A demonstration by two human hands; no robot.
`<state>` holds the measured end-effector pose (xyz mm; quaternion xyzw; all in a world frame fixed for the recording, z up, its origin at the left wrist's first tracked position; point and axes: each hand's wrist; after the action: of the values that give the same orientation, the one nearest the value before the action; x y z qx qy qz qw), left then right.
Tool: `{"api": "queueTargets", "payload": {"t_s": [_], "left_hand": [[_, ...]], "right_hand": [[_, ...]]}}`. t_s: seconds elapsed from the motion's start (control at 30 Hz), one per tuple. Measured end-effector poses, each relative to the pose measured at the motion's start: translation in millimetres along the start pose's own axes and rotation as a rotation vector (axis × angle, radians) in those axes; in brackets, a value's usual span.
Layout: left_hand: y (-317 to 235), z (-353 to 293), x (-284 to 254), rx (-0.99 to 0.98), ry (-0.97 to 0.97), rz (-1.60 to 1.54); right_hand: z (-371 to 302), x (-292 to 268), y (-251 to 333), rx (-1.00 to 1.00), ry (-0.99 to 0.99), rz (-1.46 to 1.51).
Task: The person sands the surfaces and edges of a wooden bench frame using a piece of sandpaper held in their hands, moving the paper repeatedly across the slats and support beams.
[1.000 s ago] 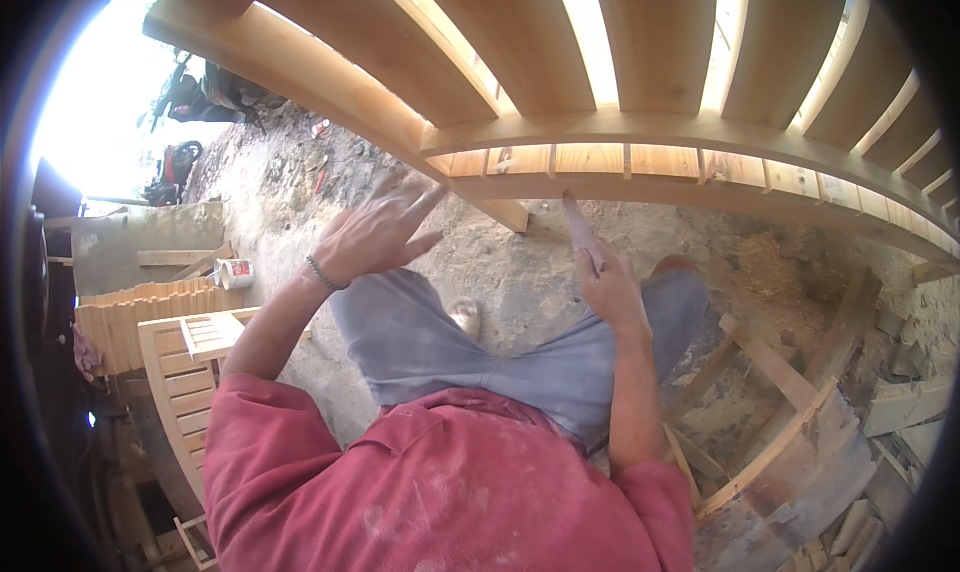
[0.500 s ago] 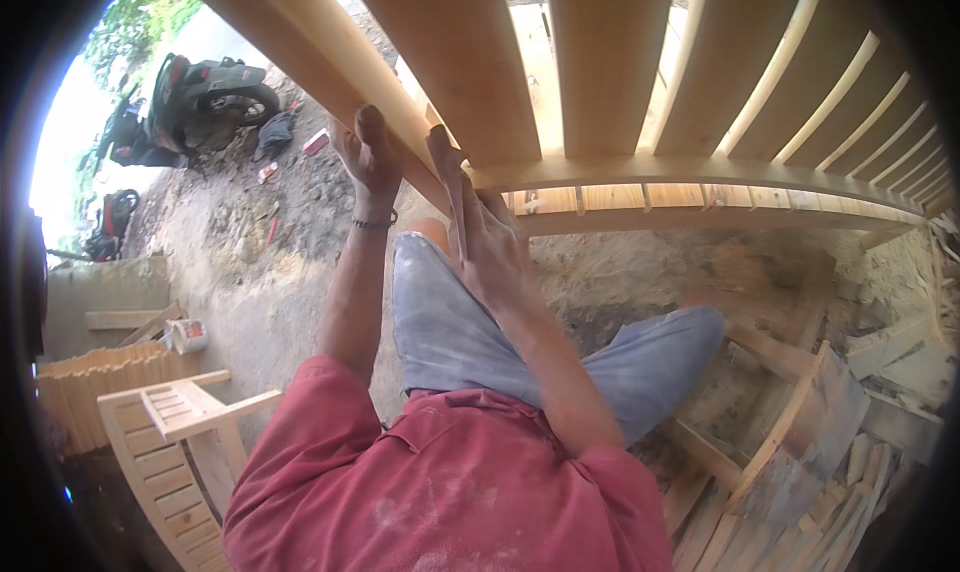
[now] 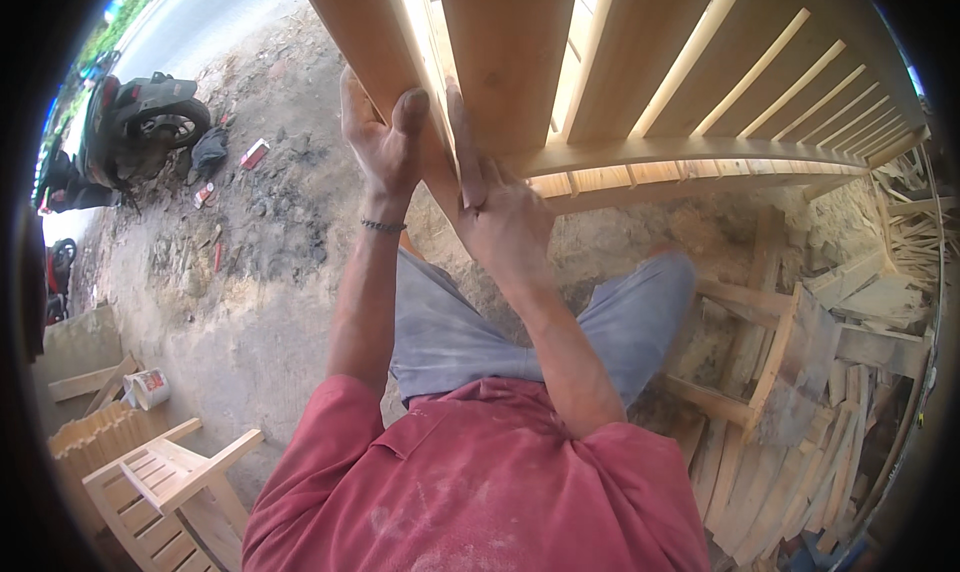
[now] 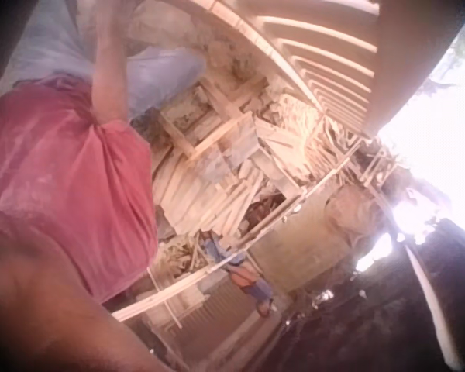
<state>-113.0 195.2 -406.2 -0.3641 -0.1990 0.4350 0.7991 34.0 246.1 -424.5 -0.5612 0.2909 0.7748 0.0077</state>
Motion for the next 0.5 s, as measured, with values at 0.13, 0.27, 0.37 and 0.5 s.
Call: {"api": "queueTargets", "payload": {"t_s": [0.13, 0.27, 0.37, 0.5], "left_hand": [[7, -2, 0, 0.014, -0.026, -0.029], [3, -2, 3, 0.049, -0.039, -0.008], [6, -4, 0, 0.029, -0.028, -0.029], [7, -1, 8, 0.057, -0.058, -0.126]], "right_hand": [[0, 10, -9, -0.139, -0.112, -0.062], [10, 26, -4, -0.114, -0.115, 0.000], [14, 18, 1, -0.101, -0.044, 0.139], [17, 20, -14, -0.149, 0.069, 0.431]]}}
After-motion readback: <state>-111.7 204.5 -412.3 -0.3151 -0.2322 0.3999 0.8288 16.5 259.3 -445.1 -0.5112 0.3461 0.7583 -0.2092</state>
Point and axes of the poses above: each hand's wrist, its own z-axis towards the middle knuckle, its own x-axis out of the palm, y = z × x, and after that the axes turned 8 degrees about y, right-handed
